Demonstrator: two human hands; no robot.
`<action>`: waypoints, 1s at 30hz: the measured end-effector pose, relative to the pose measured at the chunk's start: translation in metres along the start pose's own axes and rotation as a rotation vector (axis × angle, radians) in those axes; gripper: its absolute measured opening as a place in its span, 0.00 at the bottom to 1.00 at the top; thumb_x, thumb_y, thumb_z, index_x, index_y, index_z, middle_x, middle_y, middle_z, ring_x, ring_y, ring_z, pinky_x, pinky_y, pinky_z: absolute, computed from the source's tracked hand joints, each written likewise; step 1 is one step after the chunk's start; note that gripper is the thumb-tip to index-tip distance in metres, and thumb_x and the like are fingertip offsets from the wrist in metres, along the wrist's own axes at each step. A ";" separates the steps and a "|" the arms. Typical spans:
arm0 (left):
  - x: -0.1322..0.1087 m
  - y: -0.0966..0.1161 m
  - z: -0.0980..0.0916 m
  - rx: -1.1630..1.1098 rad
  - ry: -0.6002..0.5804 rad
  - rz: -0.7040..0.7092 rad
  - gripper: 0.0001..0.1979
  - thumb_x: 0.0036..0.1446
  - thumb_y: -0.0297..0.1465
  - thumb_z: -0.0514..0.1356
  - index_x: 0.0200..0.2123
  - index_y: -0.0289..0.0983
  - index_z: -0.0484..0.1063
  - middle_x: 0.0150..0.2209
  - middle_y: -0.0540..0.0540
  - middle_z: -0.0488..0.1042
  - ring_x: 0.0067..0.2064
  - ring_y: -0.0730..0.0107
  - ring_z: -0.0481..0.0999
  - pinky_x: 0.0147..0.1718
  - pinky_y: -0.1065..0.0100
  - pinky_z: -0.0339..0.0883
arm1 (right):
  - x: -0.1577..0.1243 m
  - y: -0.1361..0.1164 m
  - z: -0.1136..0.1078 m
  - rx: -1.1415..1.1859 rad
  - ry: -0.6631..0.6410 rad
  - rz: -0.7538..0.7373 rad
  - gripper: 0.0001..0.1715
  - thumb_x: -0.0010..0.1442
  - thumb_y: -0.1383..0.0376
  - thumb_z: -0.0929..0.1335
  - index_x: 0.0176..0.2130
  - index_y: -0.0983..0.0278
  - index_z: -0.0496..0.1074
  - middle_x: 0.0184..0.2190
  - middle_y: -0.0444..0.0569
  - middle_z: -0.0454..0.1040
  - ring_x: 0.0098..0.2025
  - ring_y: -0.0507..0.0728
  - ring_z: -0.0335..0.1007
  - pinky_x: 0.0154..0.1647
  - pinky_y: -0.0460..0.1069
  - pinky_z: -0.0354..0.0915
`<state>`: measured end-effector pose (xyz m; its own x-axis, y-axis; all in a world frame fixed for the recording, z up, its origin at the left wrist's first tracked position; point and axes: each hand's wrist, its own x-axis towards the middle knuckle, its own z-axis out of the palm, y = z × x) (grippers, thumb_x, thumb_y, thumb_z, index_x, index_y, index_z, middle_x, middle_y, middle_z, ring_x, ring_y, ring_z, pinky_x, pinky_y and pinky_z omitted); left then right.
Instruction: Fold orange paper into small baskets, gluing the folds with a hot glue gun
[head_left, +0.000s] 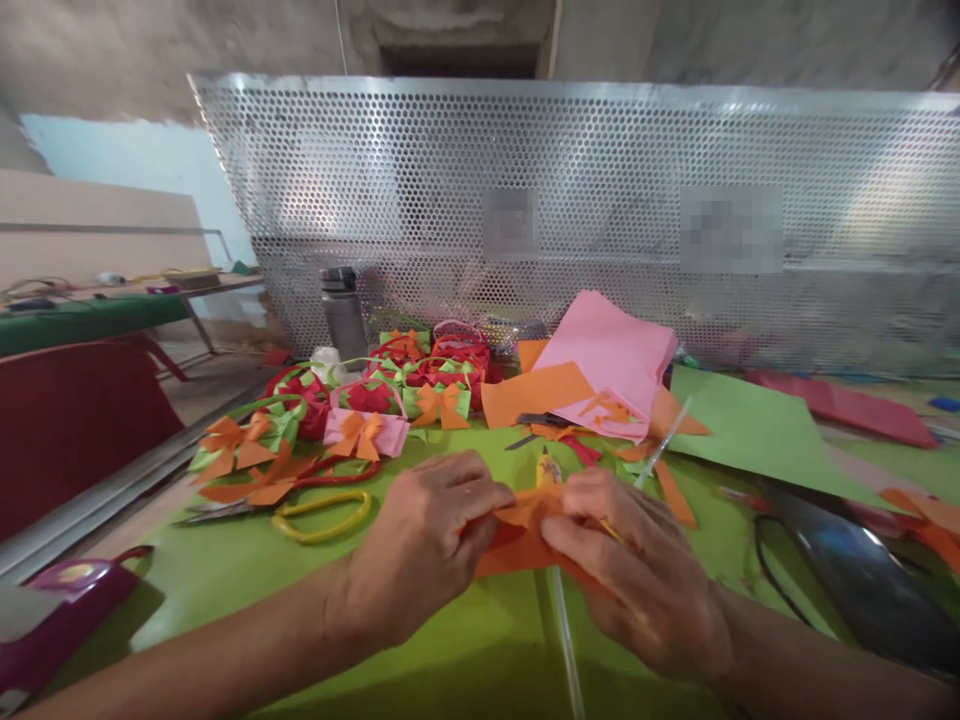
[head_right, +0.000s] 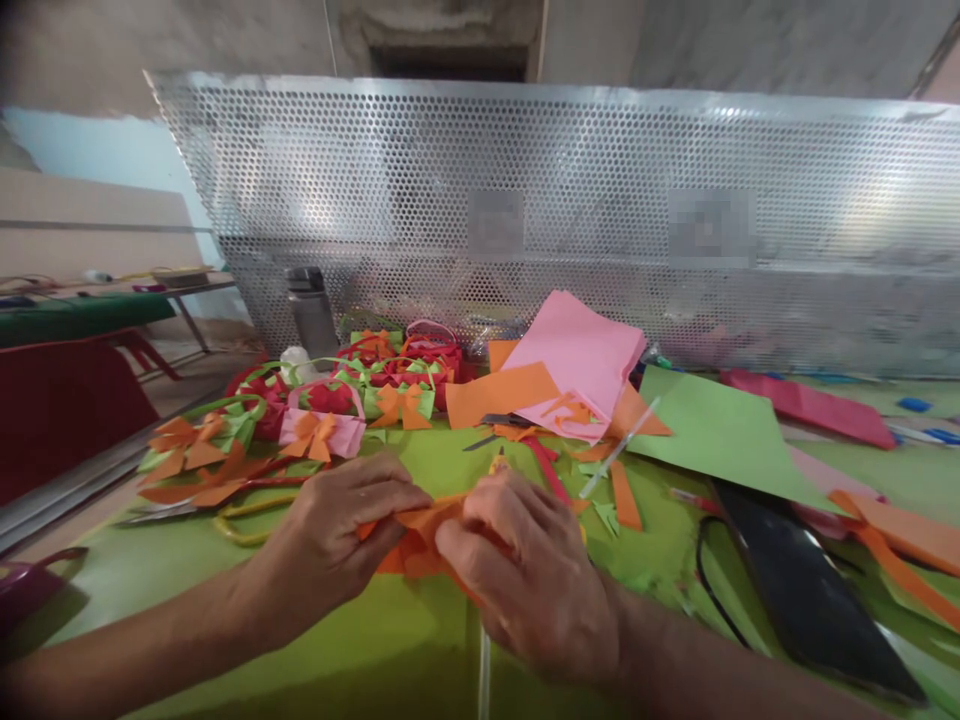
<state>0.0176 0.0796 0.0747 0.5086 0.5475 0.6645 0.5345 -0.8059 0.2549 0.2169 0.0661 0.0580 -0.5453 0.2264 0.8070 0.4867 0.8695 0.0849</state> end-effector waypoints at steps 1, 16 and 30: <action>0.000 0.000 0.000 0.004 0.001 0.001 0.11 0.53 0.21 0.53 0.30 0.35 0.75 0.24 0.48 0.71 0.26 0.73 0.69 0.24 0.73 0.63 | 0.002 0.000 -0.001 -0.014 0.001 -0.022 0.14 0.55 0.76 0.62 0.42 0.67 0.68 0.32 0.49 0.68 0.35 0.55 0.65 0.38 0.53 0.66; 0.001 0.003 -0.002 -0.194 -0.073 -0.100 0.12 0.54 0.20 0.53 0.33 0.36 0.75 0.25 0.48 0.71 0.27 0.73 0.70 0.26 0.73 0.63 | 0.021 -0.005 -0.012 0.010 0.012 0.068 0.12 0.60 0.70 0.61 0.35 0.63 0.73 0.24 0.45 0.68 0.30 0.53 0.66 0.33 0.48 0.67; 0.002 0.005 -0.007 -0.352 -0.154 -0.140 0.12 0.53 0.19 0.53 0.34 0.36 0.74 0.25 0.50 0.69 0.27 0.74 0.69 0.26 0.73 0.62 | 0.023 -0.003 -0.015 0.037 0.027 0.060 0.10 0.57 0.73 0.63 0.33 0.64 0.72 0.23 0.47 0.70 0.30 0.54 0.67 0.34 0.51 0.68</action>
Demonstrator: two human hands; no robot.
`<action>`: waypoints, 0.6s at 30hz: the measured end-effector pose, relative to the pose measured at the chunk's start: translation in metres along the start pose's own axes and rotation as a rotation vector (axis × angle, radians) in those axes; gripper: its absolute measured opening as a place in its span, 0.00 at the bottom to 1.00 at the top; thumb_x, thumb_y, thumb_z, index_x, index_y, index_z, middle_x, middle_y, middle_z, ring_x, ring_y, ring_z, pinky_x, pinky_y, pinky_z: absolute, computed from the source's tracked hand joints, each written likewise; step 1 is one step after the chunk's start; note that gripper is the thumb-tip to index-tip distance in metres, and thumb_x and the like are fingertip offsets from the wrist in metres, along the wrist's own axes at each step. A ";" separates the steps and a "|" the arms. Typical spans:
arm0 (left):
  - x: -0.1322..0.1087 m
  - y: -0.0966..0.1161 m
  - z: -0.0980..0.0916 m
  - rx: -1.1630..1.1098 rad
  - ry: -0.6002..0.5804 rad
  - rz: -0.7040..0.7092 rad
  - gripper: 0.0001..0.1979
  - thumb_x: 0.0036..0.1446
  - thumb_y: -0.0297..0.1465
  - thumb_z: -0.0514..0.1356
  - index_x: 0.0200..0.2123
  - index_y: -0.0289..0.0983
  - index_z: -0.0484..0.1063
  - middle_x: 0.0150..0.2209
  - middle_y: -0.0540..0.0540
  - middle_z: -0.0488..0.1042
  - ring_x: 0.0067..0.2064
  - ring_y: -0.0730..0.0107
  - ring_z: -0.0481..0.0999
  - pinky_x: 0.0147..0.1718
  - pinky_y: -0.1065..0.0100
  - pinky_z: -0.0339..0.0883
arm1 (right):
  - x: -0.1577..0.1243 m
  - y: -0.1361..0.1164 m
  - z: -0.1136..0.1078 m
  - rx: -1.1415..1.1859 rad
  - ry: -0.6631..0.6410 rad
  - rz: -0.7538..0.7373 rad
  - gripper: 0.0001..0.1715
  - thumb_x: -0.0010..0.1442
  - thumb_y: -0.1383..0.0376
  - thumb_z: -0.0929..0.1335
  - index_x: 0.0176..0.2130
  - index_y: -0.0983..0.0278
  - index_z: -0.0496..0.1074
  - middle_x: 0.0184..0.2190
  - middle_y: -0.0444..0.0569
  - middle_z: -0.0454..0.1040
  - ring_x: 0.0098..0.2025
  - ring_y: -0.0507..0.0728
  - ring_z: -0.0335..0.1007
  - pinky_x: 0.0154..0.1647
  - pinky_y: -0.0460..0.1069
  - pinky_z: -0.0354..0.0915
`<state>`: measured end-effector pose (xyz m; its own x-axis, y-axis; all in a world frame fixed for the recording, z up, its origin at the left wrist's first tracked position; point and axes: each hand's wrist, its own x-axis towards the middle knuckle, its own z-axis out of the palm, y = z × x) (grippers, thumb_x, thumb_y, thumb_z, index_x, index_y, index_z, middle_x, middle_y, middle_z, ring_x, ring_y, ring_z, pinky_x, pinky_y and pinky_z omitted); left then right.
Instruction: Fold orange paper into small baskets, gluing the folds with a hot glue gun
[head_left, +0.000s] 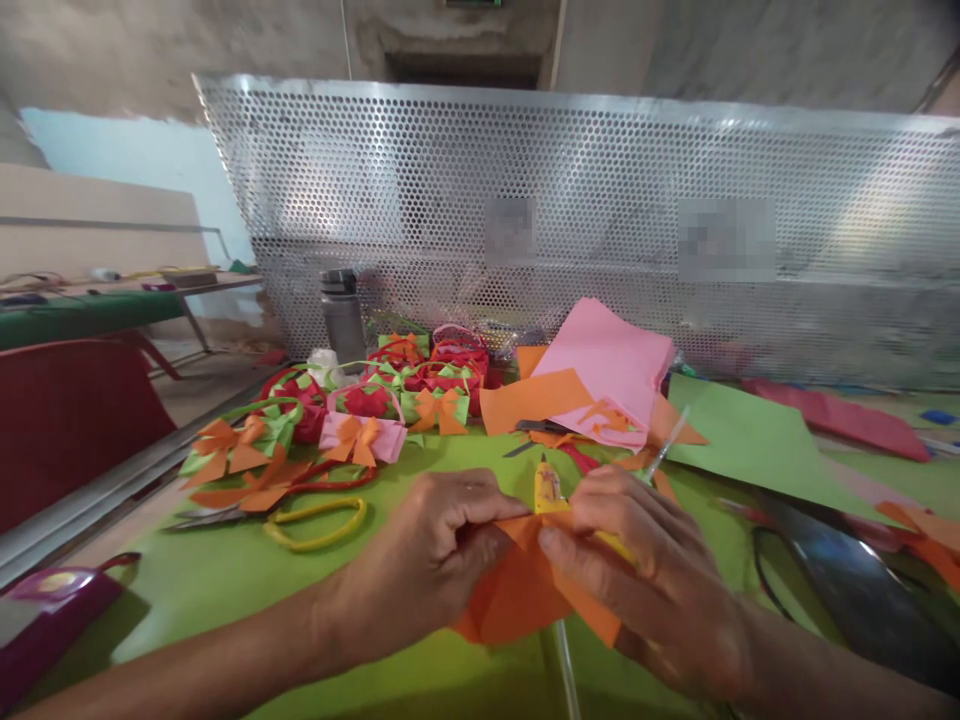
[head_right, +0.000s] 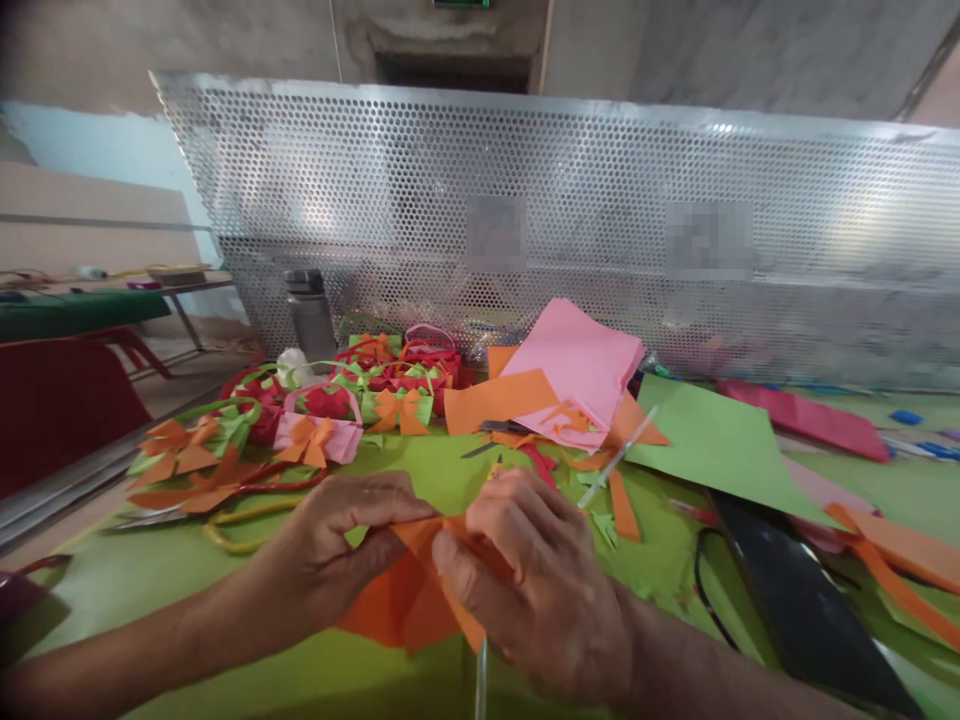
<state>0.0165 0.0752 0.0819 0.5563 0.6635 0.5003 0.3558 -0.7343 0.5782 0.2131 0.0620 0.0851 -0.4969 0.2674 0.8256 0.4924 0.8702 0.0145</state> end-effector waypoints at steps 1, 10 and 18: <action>0.000 0.001 -0.001 -0.009 -0.002 0.005 0.12 0.53 0.19 0.53 0.34 0.36 0.74 0.25 0.51 0.69 0.27 0.75 0.69 0.26 0.73 0.61 | -0.001 0.000 -0.001 -0.024 -0.010 -0.028 0.10 0.57 0.74 0.63 0.33 0.65 0.73 0.24 0.48 0.70 0.31 0.55 0.67 0.34 0.52 0.67; 0.002 0.008 -0.007 -0.159 -0.127 -0.117 0.10 0.58 0.26 0.52 0.27 0.34 0.70 0.24 0.53 0.63 0.26 0.77 0.62 0.25 0.74 0.55 | -0.002 -0.006 -0.003 -0.156 -0.075 -0.094 0.13 0.61 0.71 0.60 0.35 0.67 0.73 0.26 0.49 0.67 0.33 0.55 0.64 0.34 0.52 0.65; 0.006 0.009 -0.012 -0.276 -0.273 -0.216 0.14 0.61 0.33 0.49 0.31 0.32 0.70 0.26 0.51 0.62 0.29 0.75 0.61 0.28 0.72 0.55 | -0.005 -0.004 -0.001 -0.191 -0.130 -0.093 0.12 0.60 0.73 0.60 0.37 0.69 0.73 0.27 0.51 0.67 0.33 0.56 0.63 0.33 0.52 0.64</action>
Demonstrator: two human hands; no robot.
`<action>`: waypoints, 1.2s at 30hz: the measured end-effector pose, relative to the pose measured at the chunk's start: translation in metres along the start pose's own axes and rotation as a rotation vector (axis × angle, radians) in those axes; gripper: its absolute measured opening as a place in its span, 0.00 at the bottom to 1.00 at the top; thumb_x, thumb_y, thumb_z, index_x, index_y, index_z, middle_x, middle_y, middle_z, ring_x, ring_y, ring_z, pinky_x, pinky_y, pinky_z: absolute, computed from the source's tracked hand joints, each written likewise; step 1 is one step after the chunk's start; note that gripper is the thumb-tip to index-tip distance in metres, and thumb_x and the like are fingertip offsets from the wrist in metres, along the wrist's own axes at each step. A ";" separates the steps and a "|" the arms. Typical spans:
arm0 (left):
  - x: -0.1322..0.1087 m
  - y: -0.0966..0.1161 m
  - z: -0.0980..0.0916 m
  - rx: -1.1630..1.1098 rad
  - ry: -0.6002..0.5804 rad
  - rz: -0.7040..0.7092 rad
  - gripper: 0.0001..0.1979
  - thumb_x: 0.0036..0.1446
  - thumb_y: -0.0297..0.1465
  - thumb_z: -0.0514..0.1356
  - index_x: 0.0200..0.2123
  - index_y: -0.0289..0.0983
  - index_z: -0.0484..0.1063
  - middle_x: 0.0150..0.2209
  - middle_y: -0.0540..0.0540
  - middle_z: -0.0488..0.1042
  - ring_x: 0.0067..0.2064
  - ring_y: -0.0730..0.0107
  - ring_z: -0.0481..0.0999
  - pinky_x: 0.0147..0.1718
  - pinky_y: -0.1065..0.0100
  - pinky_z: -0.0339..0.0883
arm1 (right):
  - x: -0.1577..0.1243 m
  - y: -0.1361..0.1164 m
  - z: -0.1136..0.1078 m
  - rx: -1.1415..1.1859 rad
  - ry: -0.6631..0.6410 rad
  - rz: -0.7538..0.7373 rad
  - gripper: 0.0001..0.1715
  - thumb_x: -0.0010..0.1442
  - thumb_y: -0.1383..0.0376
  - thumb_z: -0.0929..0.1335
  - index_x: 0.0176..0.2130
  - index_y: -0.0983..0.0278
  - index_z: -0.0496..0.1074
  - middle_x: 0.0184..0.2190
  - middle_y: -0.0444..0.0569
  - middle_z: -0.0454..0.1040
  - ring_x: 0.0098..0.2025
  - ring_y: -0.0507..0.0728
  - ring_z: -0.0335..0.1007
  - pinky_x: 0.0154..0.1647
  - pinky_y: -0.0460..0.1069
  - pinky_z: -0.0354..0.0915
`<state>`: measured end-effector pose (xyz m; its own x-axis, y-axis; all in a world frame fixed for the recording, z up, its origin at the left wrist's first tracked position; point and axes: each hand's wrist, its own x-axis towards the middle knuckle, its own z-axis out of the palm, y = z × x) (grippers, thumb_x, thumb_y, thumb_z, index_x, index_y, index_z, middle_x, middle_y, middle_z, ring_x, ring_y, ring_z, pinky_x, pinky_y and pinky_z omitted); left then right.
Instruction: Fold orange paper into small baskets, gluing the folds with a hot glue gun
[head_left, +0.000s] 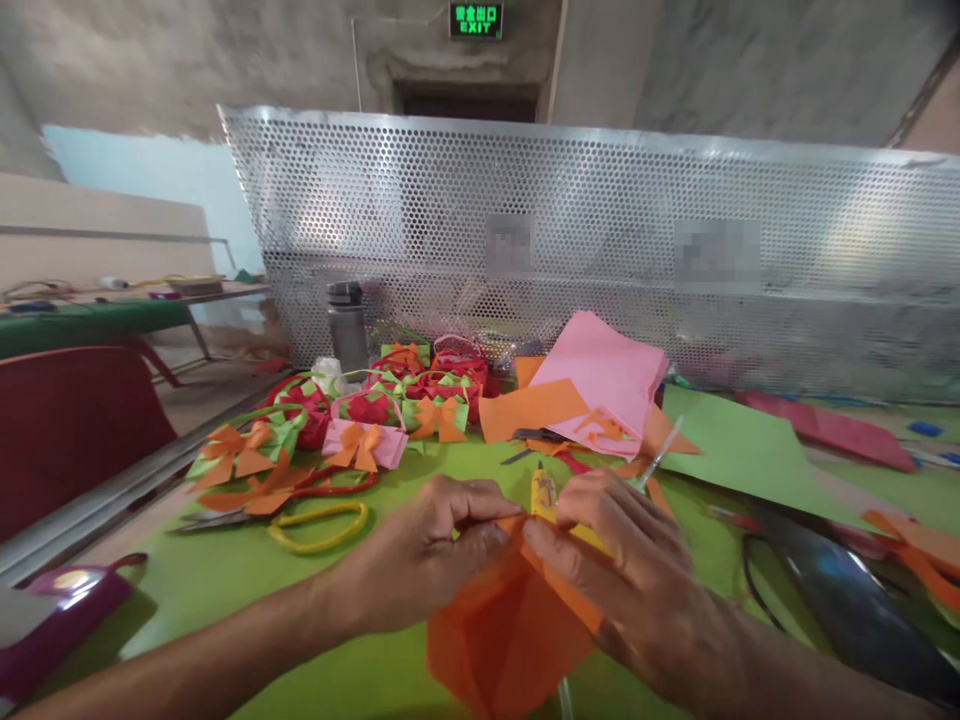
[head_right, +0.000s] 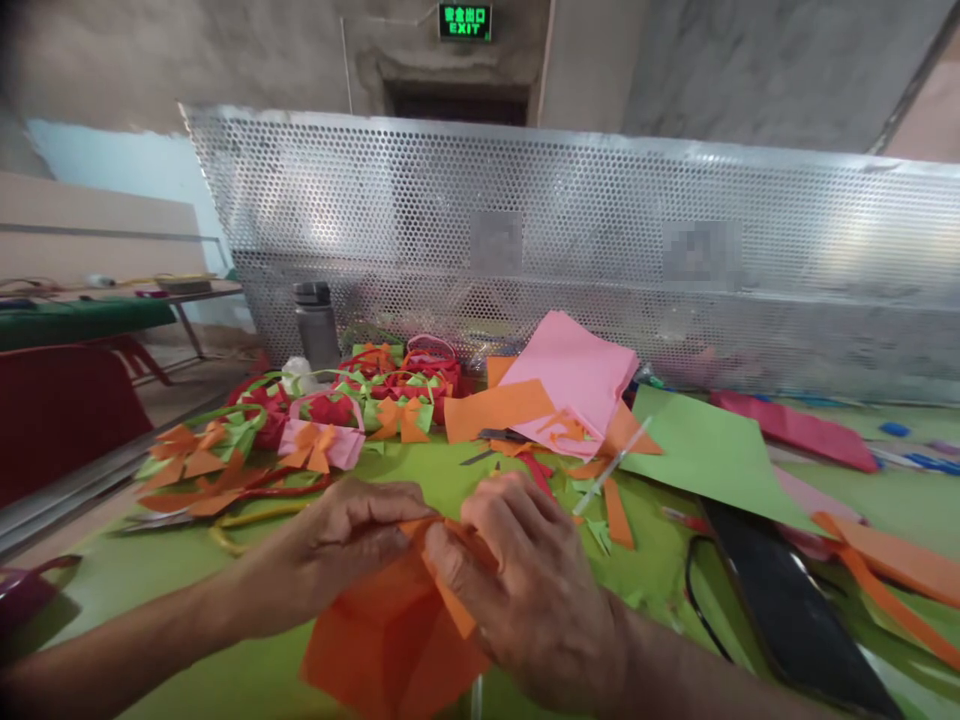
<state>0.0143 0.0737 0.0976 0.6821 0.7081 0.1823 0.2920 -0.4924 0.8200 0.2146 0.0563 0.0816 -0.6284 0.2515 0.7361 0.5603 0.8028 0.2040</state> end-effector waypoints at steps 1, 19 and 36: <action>0.000 -0.001 0.000 -0.017 -0.007 -0.007 0.15 0.61 0.33 0.48 0.32 0.31 0.71 0.27 0.50 0.62 0.29 0.74 0.61 0.28 0.72 0.55 | 0.000 0.000 0.000 -0.001 -0.005 -0.003 0.13 0.60 0.73 0.60 0.38 0.69 0.72 0.27 0.51 0.67 0.33 0.56 0.63 0.33 0.52 0.64; -0.001 -0.001 0.008 0.048 0.103 -0.071 0.16 0.61 0.32 0.47 0.28 0.32 0.70 0.24 0.53 0.58 0.26 0.77 0.57 0.24 0.73 0.52 | -0.005 0.006 0.004 0.044 0.088 -0.021 0.12 0.54 0.76 0.59 0.35 0.70 0.69 0.30 0.53 0.69 0.35 0.57 0.64 0.40 0.56 0.65; 0.000 -0.002 0.021 -0.064 0.208 -0.173 0.16 0.56 0.32 0.52 0.17 0.34 0.59 0.20 0.55 0.53 0.23 0.78 0.52 0.21 0.73 0.46 | -0.001 0.002 0.002 0.007 0.105 -0.059 0.10 0.56 0.76 0.60 0.33 0.70 0.69 0.27 0.53 0.71 0.33 0.57 0.66 0.36 0.56 0.66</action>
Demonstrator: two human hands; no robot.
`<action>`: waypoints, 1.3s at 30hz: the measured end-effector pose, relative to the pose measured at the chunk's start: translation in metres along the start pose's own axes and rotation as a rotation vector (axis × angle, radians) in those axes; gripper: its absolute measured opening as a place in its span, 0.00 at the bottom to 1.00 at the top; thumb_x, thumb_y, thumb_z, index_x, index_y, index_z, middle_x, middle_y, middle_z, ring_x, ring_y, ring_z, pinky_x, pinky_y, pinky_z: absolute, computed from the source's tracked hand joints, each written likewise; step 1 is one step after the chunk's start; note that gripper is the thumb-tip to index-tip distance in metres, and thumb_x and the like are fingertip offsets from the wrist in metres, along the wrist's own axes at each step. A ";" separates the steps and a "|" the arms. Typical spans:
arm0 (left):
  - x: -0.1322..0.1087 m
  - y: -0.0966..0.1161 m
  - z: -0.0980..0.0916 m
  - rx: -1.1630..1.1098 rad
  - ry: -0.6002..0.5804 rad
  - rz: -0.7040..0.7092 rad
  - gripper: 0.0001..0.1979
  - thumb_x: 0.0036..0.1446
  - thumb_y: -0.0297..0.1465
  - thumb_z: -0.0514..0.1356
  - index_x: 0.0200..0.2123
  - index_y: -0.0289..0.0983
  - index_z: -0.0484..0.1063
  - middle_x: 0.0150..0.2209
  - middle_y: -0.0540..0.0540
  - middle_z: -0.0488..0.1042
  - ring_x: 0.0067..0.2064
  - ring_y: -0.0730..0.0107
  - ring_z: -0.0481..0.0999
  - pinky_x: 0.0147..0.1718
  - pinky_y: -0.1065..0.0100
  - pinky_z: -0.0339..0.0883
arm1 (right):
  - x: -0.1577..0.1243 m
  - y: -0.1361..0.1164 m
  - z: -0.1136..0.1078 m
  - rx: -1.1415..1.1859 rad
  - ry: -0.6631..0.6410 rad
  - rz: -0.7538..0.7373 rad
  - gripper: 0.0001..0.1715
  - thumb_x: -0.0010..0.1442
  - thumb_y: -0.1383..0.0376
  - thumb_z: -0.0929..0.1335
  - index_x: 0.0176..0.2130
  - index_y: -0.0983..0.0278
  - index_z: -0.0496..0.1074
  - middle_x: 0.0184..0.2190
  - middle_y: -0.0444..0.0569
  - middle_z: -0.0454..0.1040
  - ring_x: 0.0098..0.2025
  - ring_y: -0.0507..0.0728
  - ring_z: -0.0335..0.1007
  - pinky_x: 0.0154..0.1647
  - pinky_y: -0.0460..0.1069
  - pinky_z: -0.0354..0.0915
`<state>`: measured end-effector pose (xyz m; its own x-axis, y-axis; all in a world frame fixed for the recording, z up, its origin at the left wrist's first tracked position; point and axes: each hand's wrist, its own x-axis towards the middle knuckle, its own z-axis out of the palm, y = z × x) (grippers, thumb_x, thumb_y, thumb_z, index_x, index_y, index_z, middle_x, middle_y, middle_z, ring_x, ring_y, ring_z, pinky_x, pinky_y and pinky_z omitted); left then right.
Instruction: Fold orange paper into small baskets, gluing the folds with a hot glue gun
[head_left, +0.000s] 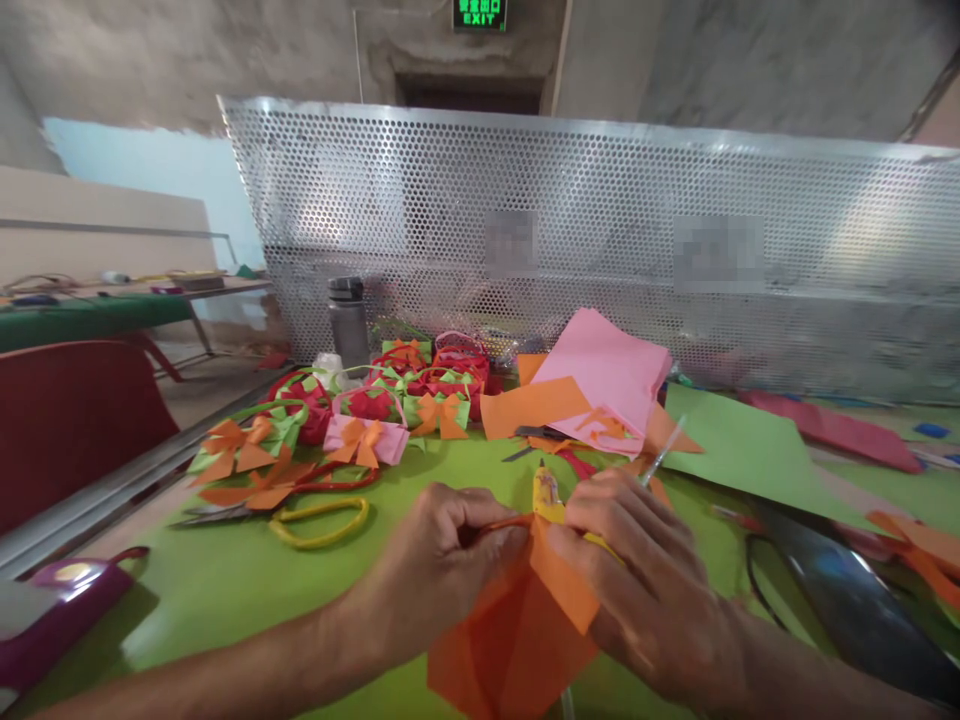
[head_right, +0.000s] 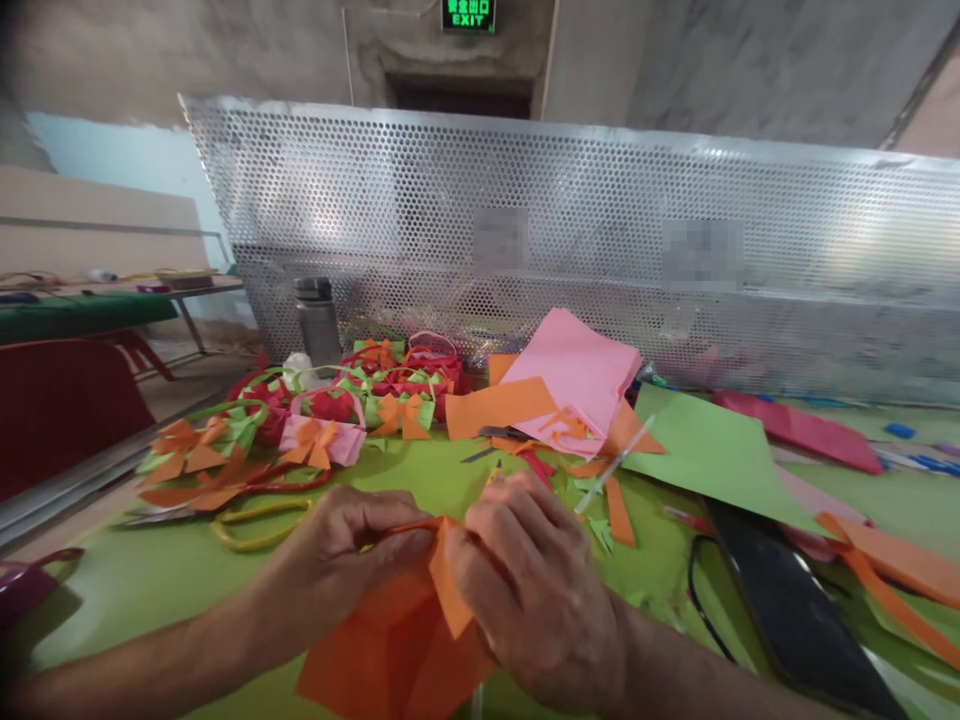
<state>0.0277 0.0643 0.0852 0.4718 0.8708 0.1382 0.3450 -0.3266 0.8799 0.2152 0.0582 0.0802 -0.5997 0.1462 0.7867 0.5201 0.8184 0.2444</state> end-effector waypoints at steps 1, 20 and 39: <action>0.000 -0.001 0.000 -0.003 0.005 -0.003 0.16 0.56 0.32 0.52 0.17 0.34 0.59 0.20 0.55 0.53 0.23 0.78 0.52 0.20 0.73 0.46 | 0.000 0.000 0.000 -0.002 0.004 -0.002 0.11 0.56 0.75 0.60 0.34 0.70 0.70 0.27 0.53 0.71 0.34 0.57 0.66 0.36 0.56 0.66; -0.002 0.006 0.001 -0.006 0.064 -0.005 0.18 0.55 0.35 0.52 0.16 0.35 0.56 0.18 0.55 0.51 0.22 0.79 0.51 0.19 0.73 0.45 | -0.003 -0.007 -0.002 -0.095 0.014 0.033 0.12 0.52 0.77 0.61 0.35 0.69 0.70 0.30 0.53 0.73 0.36 0.59 0.68 0.41 0.59 0.65; -0.010 0.007 0.010 -0.001 0.012 0.090 0.15 0.59 0.31 0.48 0.21 0.35 0.59 0.22 0.53 0.57 0.25 0.77 0.54 0.23 0.73 0.50 | 0.001 -0.017 -0.010 -0.247 0.018 -0.052 0.13 0.57 0.76 0.60 0.32 0.69 0.73 0.27 0.52 0.77 0.33 0.60 0.73 0.39 0.59 0.64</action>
<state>0.0337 0.0497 0.0852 0.4907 0.8425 0.2222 0.3010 -0.4032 0.8642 0.2118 0.0390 0.0831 -0.6197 0.0961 0.7789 0.6232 0.6636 0.4140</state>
